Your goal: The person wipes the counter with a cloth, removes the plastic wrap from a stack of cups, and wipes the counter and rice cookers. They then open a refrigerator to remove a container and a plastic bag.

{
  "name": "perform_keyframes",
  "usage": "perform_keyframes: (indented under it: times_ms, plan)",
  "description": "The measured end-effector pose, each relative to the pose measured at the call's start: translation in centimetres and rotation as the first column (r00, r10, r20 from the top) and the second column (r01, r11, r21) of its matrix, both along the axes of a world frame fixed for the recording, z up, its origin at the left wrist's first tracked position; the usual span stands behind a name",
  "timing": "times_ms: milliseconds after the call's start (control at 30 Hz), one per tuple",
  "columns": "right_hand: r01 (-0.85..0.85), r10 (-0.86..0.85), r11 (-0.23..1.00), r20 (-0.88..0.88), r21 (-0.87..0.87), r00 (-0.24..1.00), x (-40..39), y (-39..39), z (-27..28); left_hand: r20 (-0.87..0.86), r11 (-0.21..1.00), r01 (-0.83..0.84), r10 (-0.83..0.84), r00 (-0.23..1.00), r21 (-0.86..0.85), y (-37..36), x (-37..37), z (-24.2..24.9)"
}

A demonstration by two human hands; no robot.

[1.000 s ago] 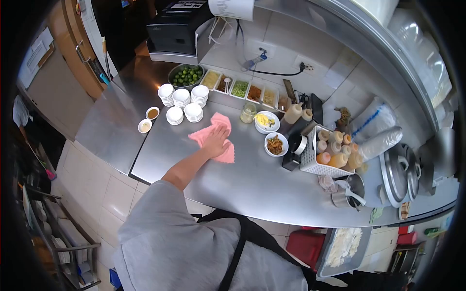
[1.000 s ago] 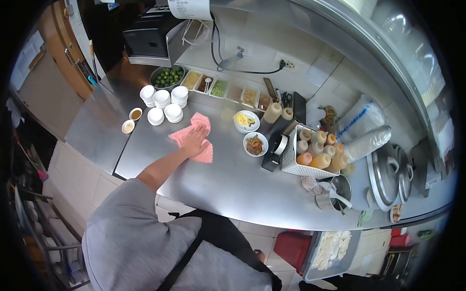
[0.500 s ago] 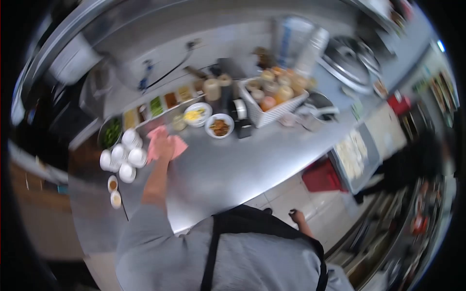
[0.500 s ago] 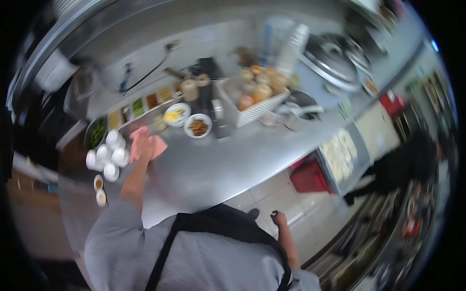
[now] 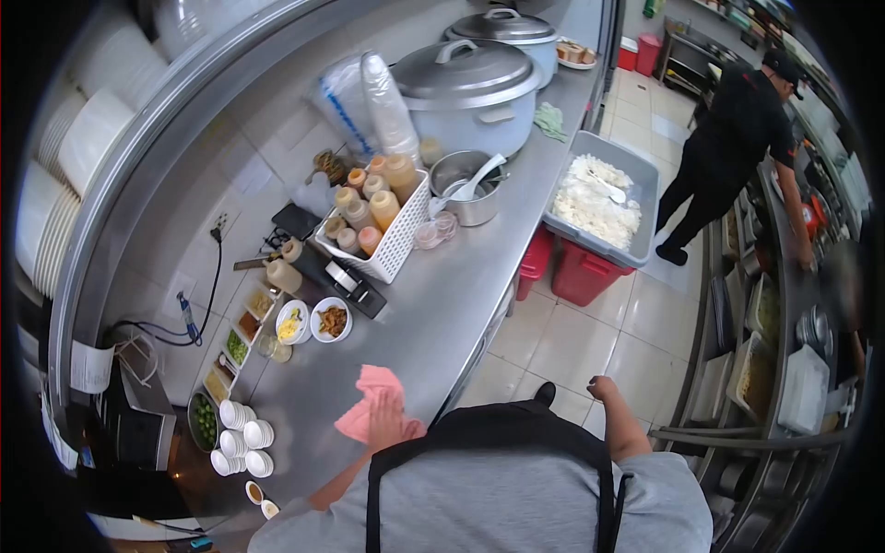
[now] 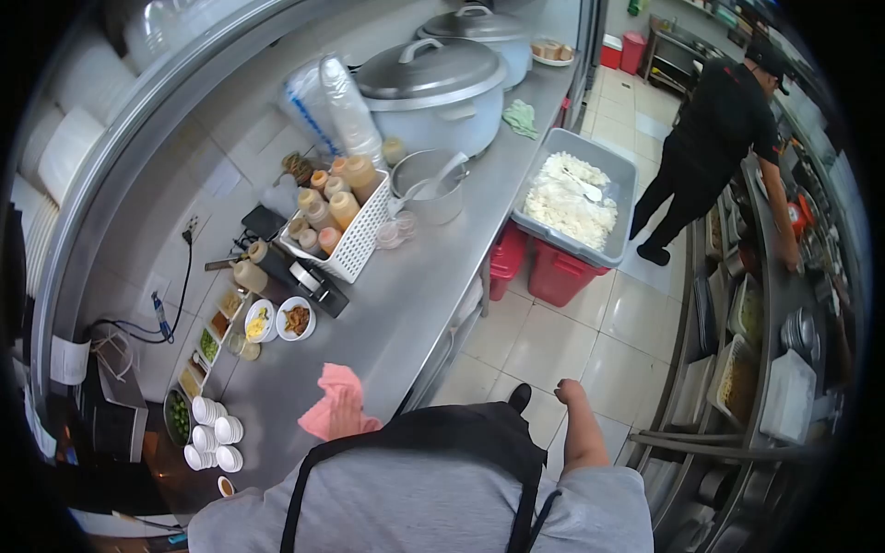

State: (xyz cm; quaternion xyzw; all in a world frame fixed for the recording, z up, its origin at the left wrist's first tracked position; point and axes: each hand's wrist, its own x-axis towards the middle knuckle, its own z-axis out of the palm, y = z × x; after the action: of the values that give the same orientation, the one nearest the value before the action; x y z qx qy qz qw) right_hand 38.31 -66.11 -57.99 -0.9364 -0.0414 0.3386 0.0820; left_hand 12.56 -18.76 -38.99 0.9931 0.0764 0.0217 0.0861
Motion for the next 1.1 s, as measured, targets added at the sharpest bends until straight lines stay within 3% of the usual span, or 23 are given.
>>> perform_keyframes:
  times_ms: [33, 167, 367, 533, 667, 833, 900, 1100]
  plan:
    - [0.052, -0.053, 0.998, 0.028, 0.033, 0.998, 0.3, -0.6, 0.3, 0.043, 0.991, 0.101, -0.098, 0.994, -0.082, -0.9, 2.0, 1.0]
    - [0.127, -0.137, 0.985, 0.077, 0.116, 0.988, 0.6, -1.9, 2.0, 0.087, 0.953, 0.265, -0.255, 0.963, -0.146, -3.5, 10.2, 1.7]
    - [0.288, -0.307, 0.938, 0.077, 0.193, 0.948, -0.2, -6.4, 2.4, 0.177, 0.916, 0.401, -0.393, 0.902, -0.010, -6.8, 23.3, -0.8]
    - [0.402, -0.408, 0.909, 0.036, 0.110, 0.912, -2.4, -13.3, 1.0, 0.232, 0.934, 0.351, -0.355, 0.905, 0.062, -10.0, 32.7, -2.1]
    - [0.459, -0.460, 0.887, -0.001, 0.052, 0.888, -5.0, -19.7, -4.7, 0.234, 0.943, 0.312, -0.330, 0.914, 0.113, -11.8, 38.7, -2.3]
    - [0.517, -0.516, 0.855, -0.168, -0.042, 0.840, -4.6, -20.8, -3.4, 0.244, 0.958, 0.256, -0.280, 0.928, 0.127, -13.2, 44.2, -2.6]
    - [0.518, -0.513, 0.855, -0.228, -0.042, 0.828, -2.5, -20.4, -4.1, 0.218, 0.965, 0.236, -0.256, 0.942, 0.113, -13.5, 45.9, -2.4]
    - [0.360, -0.352, 0.923, -0.077, 0.135, 0.933, 10.2, -13.6, -2.4, 0.226, 0.973, 0.216, -0.229, 0.947, 0.081, -14.3, 50.8, -2.5]
